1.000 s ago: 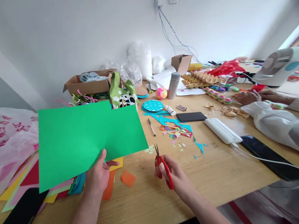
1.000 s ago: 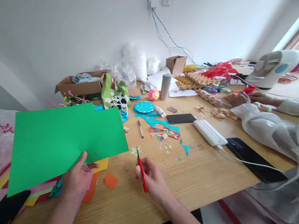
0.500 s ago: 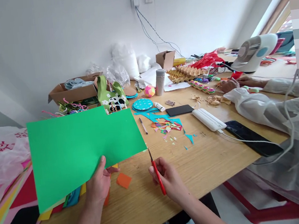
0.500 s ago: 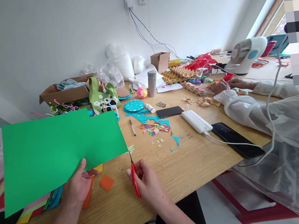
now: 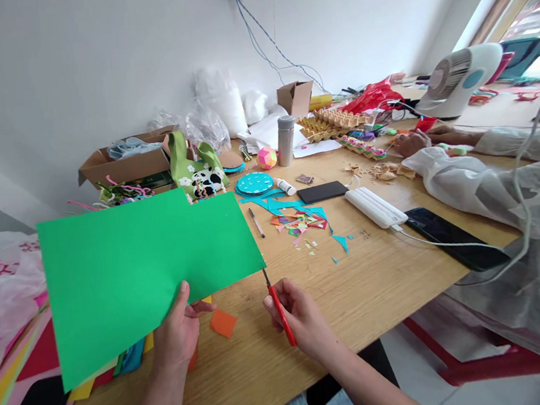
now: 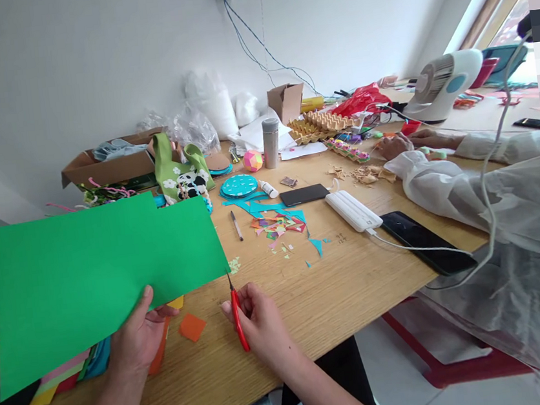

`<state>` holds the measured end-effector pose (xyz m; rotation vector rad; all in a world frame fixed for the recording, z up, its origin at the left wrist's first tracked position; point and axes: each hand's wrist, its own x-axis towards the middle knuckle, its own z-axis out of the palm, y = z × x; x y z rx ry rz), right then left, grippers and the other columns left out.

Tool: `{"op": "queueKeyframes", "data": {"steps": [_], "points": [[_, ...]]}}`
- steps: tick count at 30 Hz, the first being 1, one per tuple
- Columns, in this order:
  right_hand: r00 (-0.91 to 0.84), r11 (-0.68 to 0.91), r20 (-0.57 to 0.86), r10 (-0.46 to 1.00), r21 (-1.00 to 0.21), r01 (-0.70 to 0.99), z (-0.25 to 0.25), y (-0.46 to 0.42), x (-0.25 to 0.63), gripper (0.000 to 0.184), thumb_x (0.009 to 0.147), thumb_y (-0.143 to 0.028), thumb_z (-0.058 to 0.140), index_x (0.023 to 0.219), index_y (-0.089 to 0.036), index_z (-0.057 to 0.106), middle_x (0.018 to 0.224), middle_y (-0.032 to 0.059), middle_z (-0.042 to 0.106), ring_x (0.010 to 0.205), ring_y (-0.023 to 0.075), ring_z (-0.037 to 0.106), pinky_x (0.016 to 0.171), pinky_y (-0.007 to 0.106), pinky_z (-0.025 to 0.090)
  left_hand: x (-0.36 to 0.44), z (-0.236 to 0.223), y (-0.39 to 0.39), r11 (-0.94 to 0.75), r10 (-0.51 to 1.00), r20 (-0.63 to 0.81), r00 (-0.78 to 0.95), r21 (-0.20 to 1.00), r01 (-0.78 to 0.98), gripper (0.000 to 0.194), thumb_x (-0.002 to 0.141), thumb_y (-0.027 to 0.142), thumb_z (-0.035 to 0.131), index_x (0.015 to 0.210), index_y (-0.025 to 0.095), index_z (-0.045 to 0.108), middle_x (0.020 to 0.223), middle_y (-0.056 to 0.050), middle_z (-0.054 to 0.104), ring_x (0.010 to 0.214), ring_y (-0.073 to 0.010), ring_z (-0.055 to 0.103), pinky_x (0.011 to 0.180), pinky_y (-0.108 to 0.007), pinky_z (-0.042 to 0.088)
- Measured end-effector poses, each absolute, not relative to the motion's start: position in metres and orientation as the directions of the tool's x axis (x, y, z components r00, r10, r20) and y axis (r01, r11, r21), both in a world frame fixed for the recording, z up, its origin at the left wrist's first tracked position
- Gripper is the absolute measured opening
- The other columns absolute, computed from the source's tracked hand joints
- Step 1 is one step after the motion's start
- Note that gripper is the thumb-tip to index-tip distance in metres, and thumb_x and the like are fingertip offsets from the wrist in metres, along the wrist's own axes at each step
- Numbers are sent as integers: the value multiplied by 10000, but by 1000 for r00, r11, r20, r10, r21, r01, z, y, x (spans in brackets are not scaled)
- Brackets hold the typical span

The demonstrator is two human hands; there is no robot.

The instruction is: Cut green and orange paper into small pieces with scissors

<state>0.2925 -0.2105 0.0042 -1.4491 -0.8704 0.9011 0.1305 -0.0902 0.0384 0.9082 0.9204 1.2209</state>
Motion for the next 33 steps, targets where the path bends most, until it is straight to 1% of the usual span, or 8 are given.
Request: {"op": "queueKeyframes", "data": {"steps": [3, 8, 11, 15, 22, 28, 33], "points": [[436, -66, -54, 898, -998, 12, 4, -210, 293, 391, 794, -562, 611, 716, -201, 479, 525, -41, 492, 465, 104, 440, 430, 218, 323, 130, 37, -90, 112, 990, -75, 119, 930, -350, 553, 623, 289, 812, 1144, 241, 634, 987, -33, 711, 675, -182, 672, 460, -260, 551], [433, -68, -61, 899, -998, 2, 6, -211, 293, 398, 787, -563, 618, 705, -206, 464, 511, -47, 484, 456, 104, 444, 426, 219, 316, 130, 37, -90, 110, 991, -75, 111, 927, -358, 541, 609, 296, 819, 1123, 244, 655, 1074, -37, 691, 608, -147, 639, 422, -247, 535], [421, -77, -77, 904, -997, -19, 8, -210, 293, 393, 786, -552, 624, 707, -208, 453, 506, -56, 473, 446, 103, 446, 426, 221, 308, 130, 36, -89, 115, 990, -80, 114, 928, -354, 543, 604, 303, 822, 1119, 248, 658, 1087, -36, 686, 592, -141, 631, 412, -245, 532], [395, -85, -103, 913, -994, -63, 10, -208, 293, 393, 776, -537, 647, 716, -208, 442, 498, -66, 469, 430, 98, 443, 423, 219, 292, 128, 35, -89, 114, 991, -81, 108, 930, -348, 535, 622, 293, 813, 1131, 259, 653, 1078, -34, 685, 612, -141, 635, 415, -231, 532], [371, -93, -126, 920, -990, -108, 15, -210, 293, 424, 759, -564, 652, 704, -210, 425, 474, -65, 480, 414, 96, 440, 414, 217, 284, 129, 36, -89, 115, 991, -82, 109, 927, -356, 532, 614, 291, 818, 1121, 248, 660, 1115, -53, 670, 646, -142, 630, 420, -212, 532], [363, -94, -134, 922, -988, -125, 16, -211, 293, 421, 758, -558, 658, 716, -205, 432, 477, -64, 486, 416, 93, 444, 413, 211, 282, 130, 40, -91, 130, 990, -98, 105, 924, -360, 549, 583, 297, 833, 1103, 237, 667, 1186, -56, 636, 688, -149, 628, 423, -215, 536], [369, -102, -142, 918, -987, -125, 16, -210, 293, 423, 754, -552, 665, 714, -203, 430, 476, -64, 484, 413, 88, 439, 411, 207, 278, 132, 43, -93, 112, 992, -84, 92, 928, -355, 549, 600, 289, 825, 1120, 241, 658, 1237, -60, 606, 729, -150, 625, 436, -206, 537]]}}
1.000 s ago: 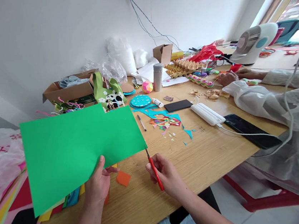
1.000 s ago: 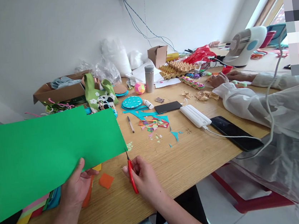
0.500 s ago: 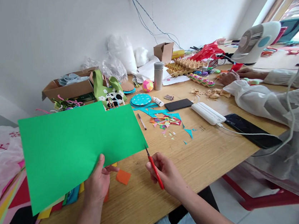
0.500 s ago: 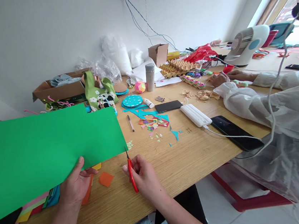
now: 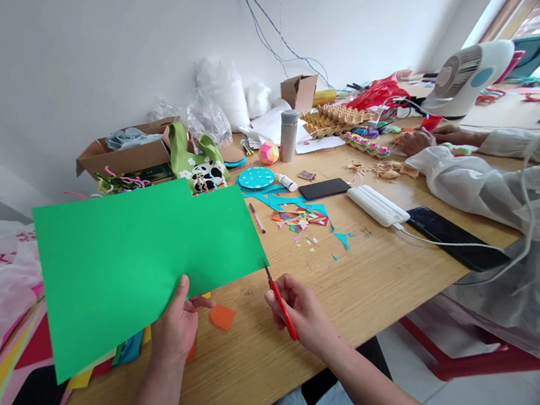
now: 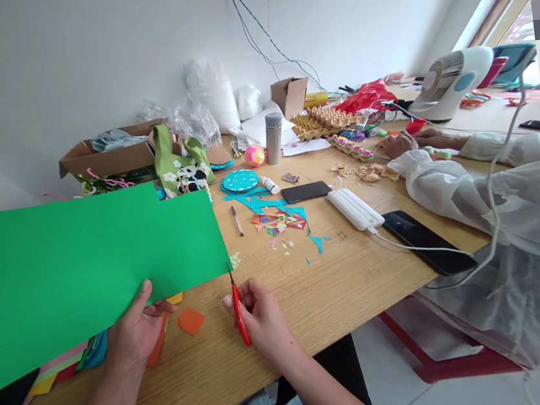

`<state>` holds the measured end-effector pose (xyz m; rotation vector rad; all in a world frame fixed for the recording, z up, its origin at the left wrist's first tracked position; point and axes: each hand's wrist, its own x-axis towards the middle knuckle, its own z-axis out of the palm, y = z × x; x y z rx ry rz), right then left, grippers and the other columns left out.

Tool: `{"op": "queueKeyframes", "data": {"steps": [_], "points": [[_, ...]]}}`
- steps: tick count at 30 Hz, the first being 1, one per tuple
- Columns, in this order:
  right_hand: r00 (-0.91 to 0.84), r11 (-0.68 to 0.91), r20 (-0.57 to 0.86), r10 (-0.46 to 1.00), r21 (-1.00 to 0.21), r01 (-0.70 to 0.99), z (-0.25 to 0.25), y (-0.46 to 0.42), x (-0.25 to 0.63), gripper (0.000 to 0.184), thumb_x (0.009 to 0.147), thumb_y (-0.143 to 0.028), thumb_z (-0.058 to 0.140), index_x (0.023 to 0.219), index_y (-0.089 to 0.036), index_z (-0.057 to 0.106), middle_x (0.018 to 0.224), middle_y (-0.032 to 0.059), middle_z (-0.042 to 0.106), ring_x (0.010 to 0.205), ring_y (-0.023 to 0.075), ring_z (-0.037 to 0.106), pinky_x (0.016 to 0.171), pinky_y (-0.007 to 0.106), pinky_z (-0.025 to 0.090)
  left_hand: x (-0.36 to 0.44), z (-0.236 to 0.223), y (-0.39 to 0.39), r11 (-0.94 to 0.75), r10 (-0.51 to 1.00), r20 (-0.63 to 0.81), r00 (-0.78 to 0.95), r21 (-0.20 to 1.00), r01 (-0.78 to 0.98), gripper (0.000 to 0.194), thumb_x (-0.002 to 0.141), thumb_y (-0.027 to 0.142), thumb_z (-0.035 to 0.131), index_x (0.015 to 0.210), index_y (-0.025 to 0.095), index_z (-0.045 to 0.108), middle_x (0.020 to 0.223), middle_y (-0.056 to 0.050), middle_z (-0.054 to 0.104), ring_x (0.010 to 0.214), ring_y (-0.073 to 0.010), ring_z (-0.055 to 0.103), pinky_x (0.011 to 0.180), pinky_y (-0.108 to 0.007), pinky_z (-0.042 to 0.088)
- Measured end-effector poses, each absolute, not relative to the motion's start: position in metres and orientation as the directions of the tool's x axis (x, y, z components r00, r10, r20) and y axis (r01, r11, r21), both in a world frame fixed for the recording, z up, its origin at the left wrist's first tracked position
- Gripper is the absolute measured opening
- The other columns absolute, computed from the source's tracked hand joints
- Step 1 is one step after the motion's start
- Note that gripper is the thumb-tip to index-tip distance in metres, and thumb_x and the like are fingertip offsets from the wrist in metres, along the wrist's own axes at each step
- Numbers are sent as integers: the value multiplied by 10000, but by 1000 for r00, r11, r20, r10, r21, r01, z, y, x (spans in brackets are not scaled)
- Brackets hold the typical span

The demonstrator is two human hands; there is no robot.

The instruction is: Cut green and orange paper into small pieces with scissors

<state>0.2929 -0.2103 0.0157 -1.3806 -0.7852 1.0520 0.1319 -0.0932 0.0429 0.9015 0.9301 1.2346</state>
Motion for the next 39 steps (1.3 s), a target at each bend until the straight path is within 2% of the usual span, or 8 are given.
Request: {"op": "queueKeyframes", "data": {"steps": [8, 19, 39], "points": [[369, -106, -152, 917, -984, -142, 15, -212, 293, 409, 758, -531, 674, 713, -201, 436, 474, -71, 475, 405, 81, 440, 403, 200, 283, 131, 42, -93, 105, 993, -75, 95, 927, -360, 568, 605, 290, 822, 1144, 260, 644, 1232, -59, 611, 739, -167, 626, 420, -221, 531], [371, -76, -134, 919, -983, -167, 13, -211, 293, 418, 744, -535, 689, 719, -195, 446, 480, -77, 460, 400, 78, 442, 397, 198, 299, 130, 42, -92, 116, 991, -87, 100, 930, -349, 599, 590, 308, 830, 1155, 260, 636, 1255, -59, 595, 692, -150, 616, 412, -235, 533], [363, -73, -133, 922, -982, -175, 15, -213, 293, 423, 759, -537, 676, 715, -196, 429, 473, -92, 433, 386, 64, 421, 383, 184, 300, 131, 42, -93, 111, 992, -81, 97, 927, -357, 549, 598, 305, 823, 1117, 265, 647, 1246, -37, 600, 695, -156, 624, 402, -239, 524]]}}
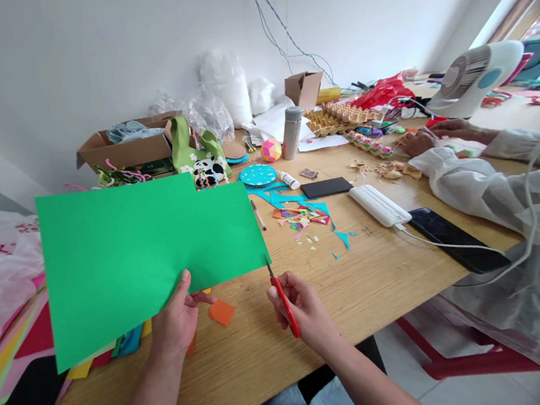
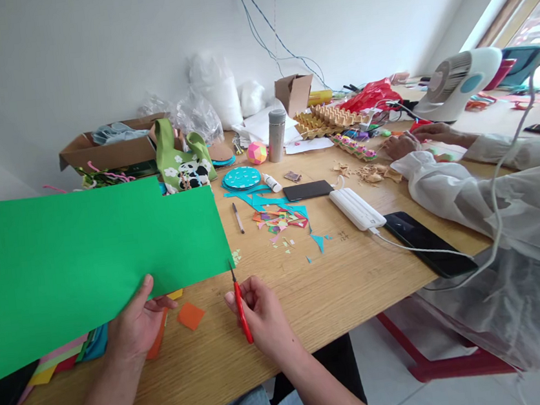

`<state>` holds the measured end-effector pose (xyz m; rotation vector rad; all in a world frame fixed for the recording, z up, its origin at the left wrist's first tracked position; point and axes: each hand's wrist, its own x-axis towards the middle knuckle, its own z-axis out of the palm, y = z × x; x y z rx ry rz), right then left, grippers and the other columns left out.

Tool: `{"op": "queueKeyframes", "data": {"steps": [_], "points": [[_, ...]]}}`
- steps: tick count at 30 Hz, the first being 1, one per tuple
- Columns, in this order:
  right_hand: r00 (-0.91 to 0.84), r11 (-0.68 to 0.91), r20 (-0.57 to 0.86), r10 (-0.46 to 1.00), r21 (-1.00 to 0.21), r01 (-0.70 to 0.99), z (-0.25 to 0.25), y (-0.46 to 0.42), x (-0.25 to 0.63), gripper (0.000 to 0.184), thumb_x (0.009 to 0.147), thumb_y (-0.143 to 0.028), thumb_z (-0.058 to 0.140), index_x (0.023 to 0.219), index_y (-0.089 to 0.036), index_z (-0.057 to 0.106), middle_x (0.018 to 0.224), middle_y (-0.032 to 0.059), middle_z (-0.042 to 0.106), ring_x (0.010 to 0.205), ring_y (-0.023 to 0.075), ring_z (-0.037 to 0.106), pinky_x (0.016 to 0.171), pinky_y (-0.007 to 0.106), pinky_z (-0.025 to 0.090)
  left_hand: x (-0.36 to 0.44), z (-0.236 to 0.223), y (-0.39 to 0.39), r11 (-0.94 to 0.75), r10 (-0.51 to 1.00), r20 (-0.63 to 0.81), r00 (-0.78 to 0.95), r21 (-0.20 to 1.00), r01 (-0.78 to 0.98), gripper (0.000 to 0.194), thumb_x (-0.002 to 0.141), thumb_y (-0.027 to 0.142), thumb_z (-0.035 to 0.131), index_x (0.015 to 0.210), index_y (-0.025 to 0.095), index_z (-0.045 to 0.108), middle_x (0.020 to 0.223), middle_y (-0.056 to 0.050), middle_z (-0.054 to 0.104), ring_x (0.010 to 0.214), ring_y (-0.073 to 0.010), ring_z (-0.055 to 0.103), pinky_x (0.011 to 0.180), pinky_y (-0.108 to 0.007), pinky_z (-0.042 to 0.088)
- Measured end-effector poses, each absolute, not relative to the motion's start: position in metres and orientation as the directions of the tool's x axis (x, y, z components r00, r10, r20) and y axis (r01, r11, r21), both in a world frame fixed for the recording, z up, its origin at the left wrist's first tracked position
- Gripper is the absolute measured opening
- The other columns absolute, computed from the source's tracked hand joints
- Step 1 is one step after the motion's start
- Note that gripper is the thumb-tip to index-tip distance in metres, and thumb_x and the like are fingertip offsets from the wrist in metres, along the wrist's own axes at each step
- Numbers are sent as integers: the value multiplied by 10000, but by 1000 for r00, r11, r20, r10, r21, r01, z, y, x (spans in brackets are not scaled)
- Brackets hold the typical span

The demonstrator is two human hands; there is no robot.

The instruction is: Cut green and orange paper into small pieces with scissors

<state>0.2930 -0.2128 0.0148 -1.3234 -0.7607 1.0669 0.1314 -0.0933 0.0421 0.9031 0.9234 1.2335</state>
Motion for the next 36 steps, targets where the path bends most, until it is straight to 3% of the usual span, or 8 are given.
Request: {"op": "queueKeyframes", "data": {"steps": [12, 26, 36], "points": [[379, -74, -144, 914, -979, -192, 14, -213, 290, 438, 767, -559, 651, 700, -211, 393, 441, -108, 407, 340, 59, 399, 352, 179, 269, 133, 43, -94, 95, 994, -69, 84, 923, -372, 541, 588, 277, 831, 1097, 272, 646, 1131, -36, 662, 698, -166, 629, 399, -218, 492], [384, -68, -135, 913, -981, -183, 12, -214, 290, 409, 764, -520, 675, 717, -207, 416, 436, -100, 436, 347, 73, 433, 359, 181, 287, 131, 42, -95, 111, 993, -86, 86, 930, -350, 572, 580, 305, 835, 1115, 280, 635, 1174, -20, 635, 636, -139, 621, 390, -234, 518], [391, -68, -147, 909, -976, -209, 16, -213, 289, 435, 741, -537, 685, 698, -215, 395, 432, -104, 430, 338, 70, 425, 348, 179, 300, 130, 38, -94, 124, 991, -97, 95, 927, -354, 512, 602, 291, 825, 1081, 270, 646, 1024, -15, 676, 573, -135, 614, 389, -246, 521]]}}
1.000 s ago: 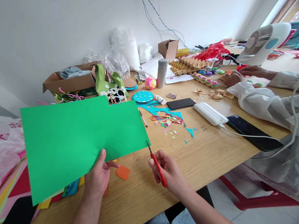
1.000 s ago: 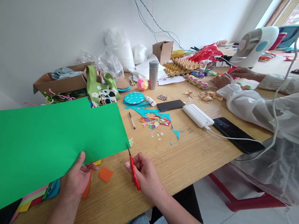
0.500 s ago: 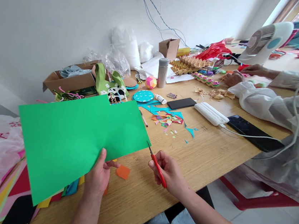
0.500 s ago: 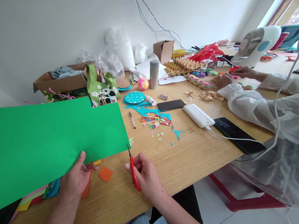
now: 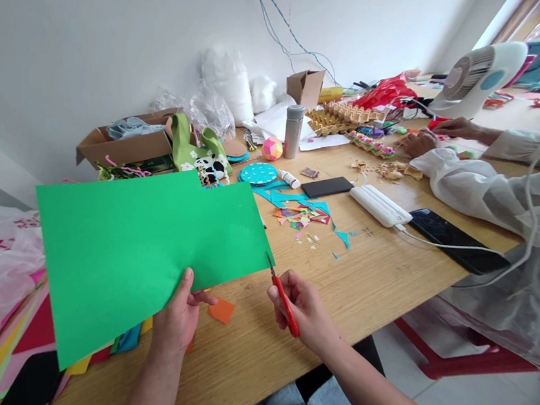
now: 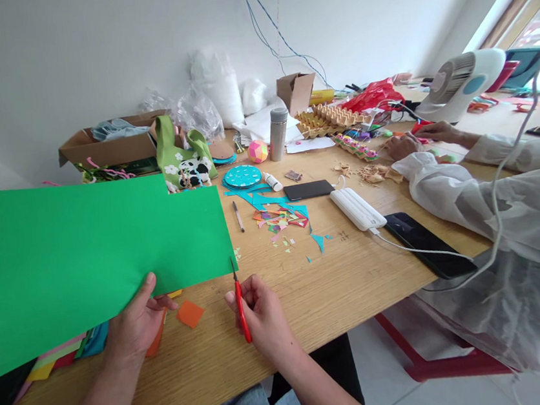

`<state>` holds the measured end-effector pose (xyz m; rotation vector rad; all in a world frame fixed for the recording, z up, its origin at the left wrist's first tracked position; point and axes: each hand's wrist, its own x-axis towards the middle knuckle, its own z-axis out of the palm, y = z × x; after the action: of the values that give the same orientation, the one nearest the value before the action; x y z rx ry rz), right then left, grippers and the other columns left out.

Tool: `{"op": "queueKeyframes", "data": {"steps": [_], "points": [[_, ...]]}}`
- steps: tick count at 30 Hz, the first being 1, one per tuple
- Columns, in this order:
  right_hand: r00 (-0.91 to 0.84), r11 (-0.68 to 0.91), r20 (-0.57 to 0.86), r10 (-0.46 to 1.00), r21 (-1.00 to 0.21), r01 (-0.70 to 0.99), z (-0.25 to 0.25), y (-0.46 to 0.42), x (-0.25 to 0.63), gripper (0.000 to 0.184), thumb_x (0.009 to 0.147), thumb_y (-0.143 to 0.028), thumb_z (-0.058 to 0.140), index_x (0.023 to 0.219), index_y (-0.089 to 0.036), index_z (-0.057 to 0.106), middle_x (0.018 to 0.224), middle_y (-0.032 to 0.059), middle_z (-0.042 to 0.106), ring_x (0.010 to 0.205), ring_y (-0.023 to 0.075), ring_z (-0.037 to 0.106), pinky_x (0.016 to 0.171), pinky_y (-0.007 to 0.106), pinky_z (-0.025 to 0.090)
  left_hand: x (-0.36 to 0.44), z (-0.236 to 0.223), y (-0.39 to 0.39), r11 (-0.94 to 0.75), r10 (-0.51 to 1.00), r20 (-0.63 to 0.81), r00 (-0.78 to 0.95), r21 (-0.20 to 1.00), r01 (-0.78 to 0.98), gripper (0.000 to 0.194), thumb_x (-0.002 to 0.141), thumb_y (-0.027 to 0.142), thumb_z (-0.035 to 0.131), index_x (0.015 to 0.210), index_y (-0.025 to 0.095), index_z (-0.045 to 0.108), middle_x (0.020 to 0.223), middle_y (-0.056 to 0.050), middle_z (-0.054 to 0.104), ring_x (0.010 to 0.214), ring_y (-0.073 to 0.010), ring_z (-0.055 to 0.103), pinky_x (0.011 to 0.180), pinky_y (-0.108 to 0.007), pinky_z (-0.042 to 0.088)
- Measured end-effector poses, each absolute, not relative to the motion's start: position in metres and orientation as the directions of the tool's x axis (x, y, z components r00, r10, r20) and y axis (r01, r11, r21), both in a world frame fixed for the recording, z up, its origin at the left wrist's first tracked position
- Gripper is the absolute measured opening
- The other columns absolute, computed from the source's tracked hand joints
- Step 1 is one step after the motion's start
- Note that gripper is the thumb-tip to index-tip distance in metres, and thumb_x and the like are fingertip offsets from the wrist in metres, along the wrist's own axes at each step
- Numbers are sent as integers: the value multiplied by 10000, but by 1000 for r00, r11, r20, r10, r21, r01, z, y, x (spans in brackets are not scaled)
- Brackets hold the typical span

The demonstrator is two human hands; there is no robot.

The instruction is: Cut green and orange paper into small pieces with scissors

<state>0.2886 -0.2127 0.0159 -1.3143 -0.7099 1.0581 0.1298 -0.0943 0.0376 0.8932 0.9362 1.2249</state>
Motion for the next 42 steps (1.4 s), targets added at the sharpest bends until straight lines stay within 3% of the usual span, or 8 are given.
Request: {"op": "queueKeyframes", "data": {"steps": [14, 20, 26, 35, 42], "points": [[399, -66, -135, 907, -981, -182, 17, -216, 286, 416, 768, -534, 661, 714, -211, 404, 404, -101, 437, 328, 72, 421, 344, 172, 296, 130, 40, -96, 114, 992, -85, 96, 928, -356, 571, 586, 282, 833, 1119, 294, 629, 1057, -11, 673, 578, -135, 614, 384, -238, 522], [398, -63, -133, 908, -981, -184, 18, -214, 286, 407, 774, -529, 656, 725, -212, 405, 423, -89, 466, 346, 79, 439, 358, 181, 328, 130, 40, -96, 127, 991, -102, 88, 926, -357, 501, 580, 298, 836, 1045, 269, 654, 939, -3, 690, 579, -151, 631, 373, -231, 508], [399, -69, -137, 907, -981, -179, 16, -214, 287, 383, 790, -500, 654, 733, -208, 413, 440, -82, 487, 362, 78, 454, 369, 178, 351, 130, 40, -96, 133, 990, -105, 98, 927, -351, 566, 564, 310, 844, 1089, 255, 637, 928, 2, 690, 484, -121, 591, 363, -244, 506], [412, -50, -119, 903, -983, -174, 15, -215, 287, 375, 801, -485, 651, 724, -206, 412, 418, -96, 463, 339, 65, 426, 357, 167, 327, 131, 45, -99, 154, 986, -122, 113, 925, -348, 620, 540, 310, 854, 1113, 246, 627, 1010, -27, 683, 444, -109, 574, 353, -254, 512], [426, -69, -136, 894, -983, -168, 17, -216, 286, 413, 790, -544, 636, 718, -202, 416, 389, -92, 472, 312, 61, 420, 334, 157, 303, 130, 46, -99, 161, 985, -128, 117, 926, -340, 581, 549, 316, 850, 1078, 227, 626, 933, -2, 675, 431, -106, 571, 369, -261, 529]]}}
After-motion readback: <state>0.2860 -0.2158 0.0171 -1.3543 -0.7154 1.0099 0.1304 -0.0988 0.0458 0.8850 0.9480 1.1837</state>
